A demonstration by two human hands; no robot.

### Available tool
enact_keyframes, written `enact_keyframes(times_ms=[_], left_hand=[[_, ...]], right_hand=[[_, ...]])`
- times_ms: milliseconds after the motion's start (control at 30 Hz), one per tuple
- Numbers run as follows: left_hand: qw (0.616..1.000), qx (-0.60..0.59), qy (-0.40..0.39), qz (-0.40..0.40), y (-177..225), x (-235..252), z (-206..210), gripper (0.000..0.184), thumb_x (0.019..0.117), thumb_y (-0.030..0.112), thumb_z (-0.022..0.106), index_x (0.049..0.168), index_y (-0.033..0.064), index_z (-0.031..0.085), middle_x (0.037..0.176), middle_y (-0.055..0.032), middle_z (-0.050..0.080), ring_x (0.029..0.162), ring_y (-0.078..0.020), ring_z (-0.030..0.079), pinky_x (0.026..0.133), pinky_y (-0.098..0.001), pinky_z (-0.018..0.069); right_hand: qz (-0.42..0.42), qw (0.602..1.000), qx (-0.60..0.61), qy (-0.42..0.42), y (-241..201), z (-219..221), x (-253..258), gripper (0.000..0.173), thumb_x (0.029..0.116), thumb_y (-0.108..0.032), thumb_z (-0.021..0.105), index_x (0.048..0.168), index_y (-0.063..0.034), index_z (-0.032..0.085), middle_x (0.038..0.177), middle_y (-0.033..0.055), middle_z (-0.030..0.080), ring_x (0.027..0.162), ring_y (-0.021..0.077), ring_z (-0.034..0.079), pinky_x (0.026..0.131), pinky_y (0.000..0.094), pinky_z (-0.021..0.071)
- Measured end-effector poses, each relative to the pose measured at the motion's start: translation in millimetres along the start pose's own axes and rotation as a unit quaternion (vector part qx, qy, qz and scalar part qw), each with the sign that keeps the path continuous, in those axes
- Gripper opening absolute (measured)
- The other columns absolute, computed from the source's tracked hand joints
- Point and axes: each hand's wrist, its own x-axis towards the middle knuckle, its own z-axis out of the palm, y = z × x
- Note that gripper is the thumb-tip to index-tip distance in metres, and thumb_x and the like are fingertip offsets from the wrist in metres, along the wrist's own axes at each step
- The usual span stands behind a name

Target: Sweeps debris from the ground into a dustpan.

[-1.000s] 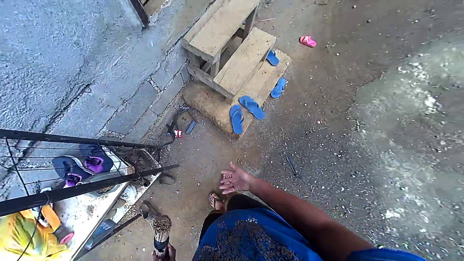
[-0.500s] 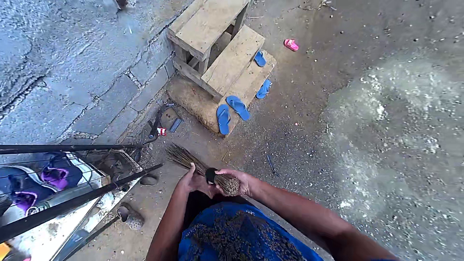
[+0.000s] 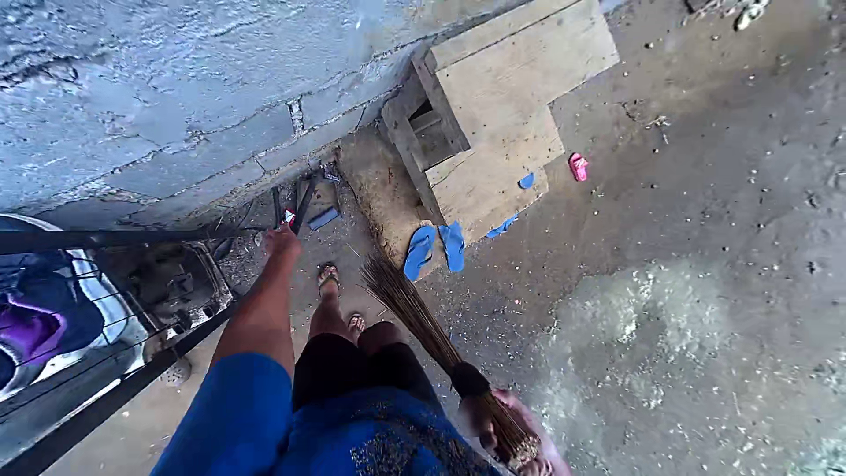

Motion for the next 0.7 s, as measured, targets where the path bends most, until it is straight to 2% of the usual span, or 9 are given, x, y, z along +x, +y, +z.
enact_keyframes(times_ms=[100, 200, 267, 333, 467, 533, 600, 633, 700], left_hand=[[0.995, 0.025, -0.098, -0.022, 15, 15, 9, 0.075, 0.0971, 0.026, 0.067, 0.153, -0.0077, 0.031, 0.136, -0.0383, 0.054, 0.126, -0.0533, 0.056, 0.102, -0.0669, 0.0459], [0.986, 0.071, -0.150, -0.018, 18, 20, 40, 0.068, 0.0971, 0.041, 0.068, 0.137, -0.0115, 0.053, 0.143, -0.0346, 0.051, 0.136, -0.0515, 0.047, 0.108, -0.0684, 0.0380], [0.983, 0.043, -0.166, -0.063, 22, 19, 53, 0.081, 0.0954, 0.043, 0.070, 0.146, -0.0138, 0.041, 0.152, -0.0350, 0.041, 0.142, -0.0494, 0.040, 0.112, -0.0644, 0.0365], [0.977, -0.053, -0.175, -0.111, 22, 13, 64, 0.078, 0.1005, 0.027, 0.063, 0.155, -0.0089, 0.020, 0.143, -0.0299, 0.050, 0.125, -0.0377, 0.061, 0.100, -0.0488, 0.0538], [0.969, -0.170, -0.141, -0.110, 37, -27, 52, 0.053, 0.1048, 0.027, 0.052, 0.141, -0.0107, 0.045, 0.138, -0.0329, 0.055, 0.129, -0.0440, 0.056, 0.107, -0.0594, 0.0445], [0.958, -0.225, -0.113, -0.136, 32, -49, 41, 0.050, 0.1061, 0.030, 0.051, 0.136, -0.0097, 0.052, 0.132, -0.0323, 0.059, 0.123, -0.0430, 0.060, 0.105, -0.0593, 0.0456], [0.931, -0.306, -0.093, -0.174, 13, -76, 58, 0.047, 0.1066, 0.032, 0.051, 0.134, -0.0064, 0.054, 0.113, -0.0251, 0.065, 0.097, -0.0329, 0.067, 0.089, -0.0500, 0.0532], [0.906, -0.370, -0.082, -0.188, 4, -90, 67, 0.043, 0.1067, 0.030, 0.051, 0.132, -0.0038, 0.053, 0.098, -0.0165, 0.062, 0.078, -0.0230, 0.062, 0.074, -0.0400, 0.0529], [0.826, -0.519, -0.051, -0.215, -10, -121, 78, 0.029, 0.1076, 0.026, 0.050, 0.121, 0.0005, 0.054, 0.074, -0.0019, 0.053, 0.053, -0.0081, 0.048, 0.049, -0.0237, 0.0416]], right_hand=[[-0.004, 0.997, -0.031, 0.069, -11, 21, 5, 0.042, 0.0838, -0.043, 0.074, 0.106, -0.0074, 0.072, 0.101, 0.0125, 0.073, 0.067, 0.0147, 0.070, 0.059, 0.0262, 0.0599], [0.005, 0.991, -0.081, 0.106, -36, 35, 13, 0.038, 0.0831, -0.040, 0.075, 0.104, -0.0085, 0.071, 0.100, 0.0132, 0.074, 0.067, 0.0158, 0.070, 0.058, 0.0277, 0.0600], [0.018, 0.984, -0.136, 0.116, -62, 40, 24, 0.041, 0.0839, -0.037, 0.074, 0.114, -0.0108, 0.063, 0.101, 0.0131, 0.073, 0.069, 0.0177, 0.071, 0.060, 0.0307, 0.0610], [0.032, 0.976, -0.189, 0.108, -87, 44, 33, 0.056, 0.0848, -0.036, 0.075, 0.129, -0.0125, 0.052, 0.102, 0.0135, 0.072, 0.069, 0.0192, 0.071, 0.061, 0.0328, 0.0615], [0.077, 0.931, -0.334, 0.125, -151, 61, 46, 0.067, 0.0828, -0.034, 0.071, 0.140, -0.0128, 0.041, 0.096, 0.0135, 0.071, 0.062, 0.0202, 0.069, 0.056, 0.0335, 0.0606], [0.108, 0.909, -0.387, 0.114, -188, 65, 51, 0.074, 0.0813, -0.038, 0.072, 0.143, -0.0144, 0.039, 0.097, 0.0131, 0.070, 0.063, 0.0210, 0.069, 0.056, 0.0345, 0.0606], [0.129, 0.907, -0.385, 0.115, -215, 64, 40, 0.066, 0.0801, -0.040, 0.072, 0.136, -0.0153, 0.048, 0.097, 0.0113, 0.071, 0.062, 0.0184, 0.069, 0.054, 0.0313, 0.0591], [0.133, 0.914, -0.367, 0.113, -229, 64, 36, 0.059, 0.0799, -0.040, 0.074, 0.129, -0.0145, 0.054, 0.097, 0.0112, 0.072, 0.062, 0.0174, 0.069, 0.053, 0.0299, 0.0587], [0.143, 0.915, -0.356, 0.122, -254, 69, 32, 0.052, 0.0778, -0.041, 0.078, 0.119, -0.0126, 0.062, 0.096, 0.0116, 0.073, 0.062, 0.0169, 0.069, 0.053, 0.0295, 0.0586]])
